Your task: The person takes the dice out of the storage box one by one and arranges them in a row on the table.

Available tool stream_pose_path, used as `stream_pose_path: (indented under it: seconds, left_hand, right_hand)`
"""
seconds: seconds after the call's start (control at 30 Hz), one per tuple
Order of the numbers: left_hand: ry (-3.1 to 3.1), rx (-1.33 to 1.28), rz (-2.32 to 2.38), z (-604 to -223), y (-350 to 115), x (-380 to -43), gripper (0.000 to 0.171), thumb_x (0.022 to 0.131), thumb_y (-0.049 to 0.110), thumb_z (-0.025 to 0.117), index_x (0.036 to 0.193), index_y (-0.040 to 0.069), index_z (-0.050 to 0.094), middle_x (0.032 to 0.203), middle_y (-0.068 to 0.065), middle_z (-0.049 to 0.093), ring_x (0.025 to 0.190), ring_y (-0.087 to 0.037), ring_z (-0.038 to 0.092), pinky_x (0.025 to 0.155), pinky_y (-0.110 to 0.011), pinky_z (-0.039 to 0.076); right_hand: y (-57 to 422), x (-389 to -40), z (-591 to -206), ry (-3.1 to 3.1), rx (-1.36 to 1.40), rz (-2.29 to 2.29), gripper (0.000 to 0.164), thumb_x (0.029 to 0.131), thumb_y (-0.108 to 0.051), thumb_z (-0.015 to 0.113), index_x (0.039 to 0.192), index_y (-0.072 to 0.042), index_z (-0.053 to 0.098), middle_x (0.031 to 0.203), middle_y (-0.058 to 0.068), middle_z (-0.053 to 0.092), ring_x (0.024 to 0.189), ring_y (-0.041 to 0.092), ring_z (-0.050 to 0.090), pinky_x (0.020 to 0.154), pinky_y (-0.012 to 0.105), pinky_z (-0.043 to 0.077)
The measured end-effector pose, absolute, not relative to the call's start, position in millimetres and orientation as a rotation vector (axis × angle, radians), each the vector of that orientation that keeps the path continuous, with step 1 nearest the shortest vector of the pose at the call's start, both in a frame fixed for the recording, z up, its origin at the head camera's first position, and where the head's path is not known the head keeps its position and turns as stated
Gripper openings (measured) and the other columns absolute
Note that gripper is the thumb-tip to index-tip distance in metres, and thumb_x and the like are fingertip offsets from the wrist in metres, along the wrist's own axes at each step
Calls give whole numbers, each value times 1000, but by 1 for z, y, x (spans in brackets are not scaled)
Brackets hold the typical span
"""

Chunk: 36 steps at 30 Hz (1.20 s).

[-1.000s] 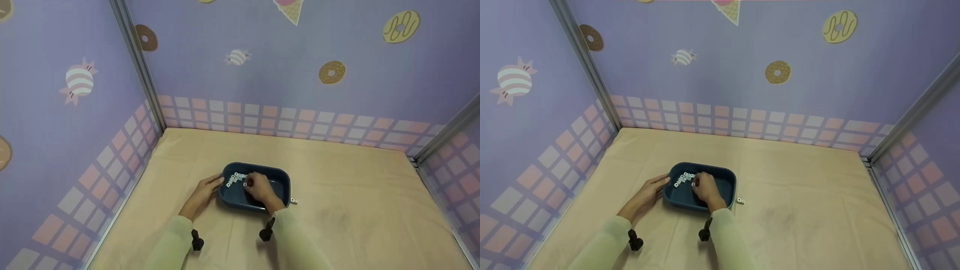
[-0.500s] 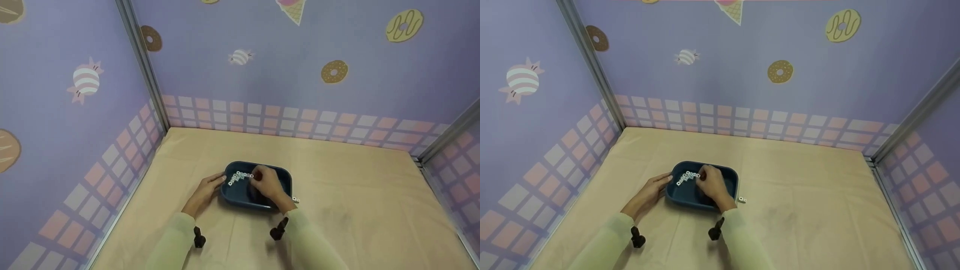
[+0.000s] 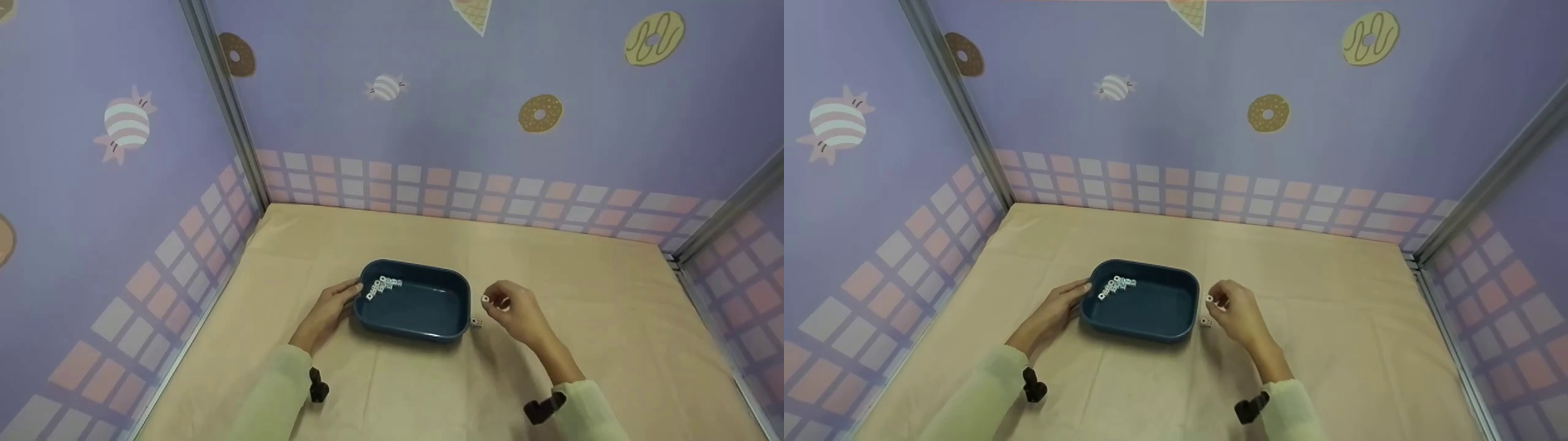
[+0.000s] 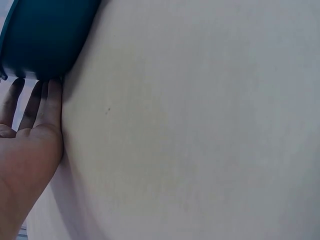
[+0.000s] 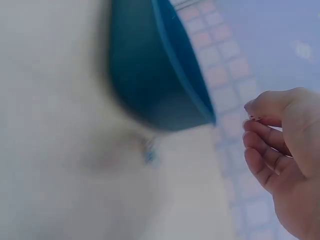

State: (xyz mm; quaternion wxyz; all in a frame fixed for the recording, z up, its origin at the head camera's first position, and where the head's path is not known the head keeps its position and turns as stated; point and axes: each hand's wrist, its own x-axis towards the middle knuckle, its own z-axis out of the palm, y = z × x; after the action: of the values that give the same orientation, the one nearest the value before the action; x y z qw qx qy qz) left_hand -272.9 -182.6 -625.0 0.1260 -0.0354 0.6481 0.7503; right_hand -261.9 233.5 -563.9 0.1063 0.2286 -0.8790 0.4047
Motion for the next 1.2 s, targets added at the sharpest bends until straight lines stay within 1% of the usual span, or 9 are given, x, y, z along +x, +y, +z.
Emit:
stream_pose_path:
  seconds: [0.1,0.2,0.33,0.47,0.73,1.03,1.2]
  left_hand:
    - [1882,-111,2189,-626,-184,-273,61,107,31,66,158,3,48,157,-17,53,143,-32,54,118,-44,45]
    - [1892,-109,2175,-625,-184,-274,61,107,31,66,158,2,48,158,-17,52,144,-32,53,118,-44,44]
    - [1916,-110,2154,-623,-184,-274,62,107,33,67,157,2,49,158,-16,52,145,-31,52,119,-43,44]
    - [1930,-108,2146,-622,-185,-274,60,107,34,66,157,4,50,158,-15,52,145,-30,52,119,-43,43]
    - [1919,-137,2119,-622,-185,-273,63,106,37,67,157,6,50,160,-13,50,146,-29,51,120,-42,43]
    - [1904,-105,2147,-623,-186,-273,62,107,34,66,157,3,48,160,-16,50,147,-32,49,120,-44,42]
    - [1924,-118,2122,-623,-185,-274,62,106,37,66,157,5,50,160,-14,50,147,-31,49,120,-43,42]
  right_hand:
    - [245,-251,-586,-2636,610,1200,16,89,6,80,96,-7,74,87,-3,70,79,15,67,70,39,61]
    - [252,-243,-608,-2686,525,1226,17,89,6,79,95,-9,75,89,-2,70,81,15,66,72,37,60]
    - [255,-241,-625,-2737,458,1280,17,89,5,80,97,-10,76,91,-2,70,83,15,65,74,29,57]
    - [254,-243,-629,-2755,440,1311,17,90,5,79,99,-10,76,92,-1,69,86,16,65,77,28,57]
    - [248,-247,-630,-2804,353,1315,17,89,6,80,97,-8,76,90,0,67,83,16,62,74,25,53]
    - [244,-247,-632,-2784,380,1345,14,91,4,80,98,-8,77,91,1,65,83,17,61,72,25,52]
    - [244,-248,-634,-2766,370,1358,14,91,4,80,97,-8,77,91,3,65,82,16,60,70,24,51]
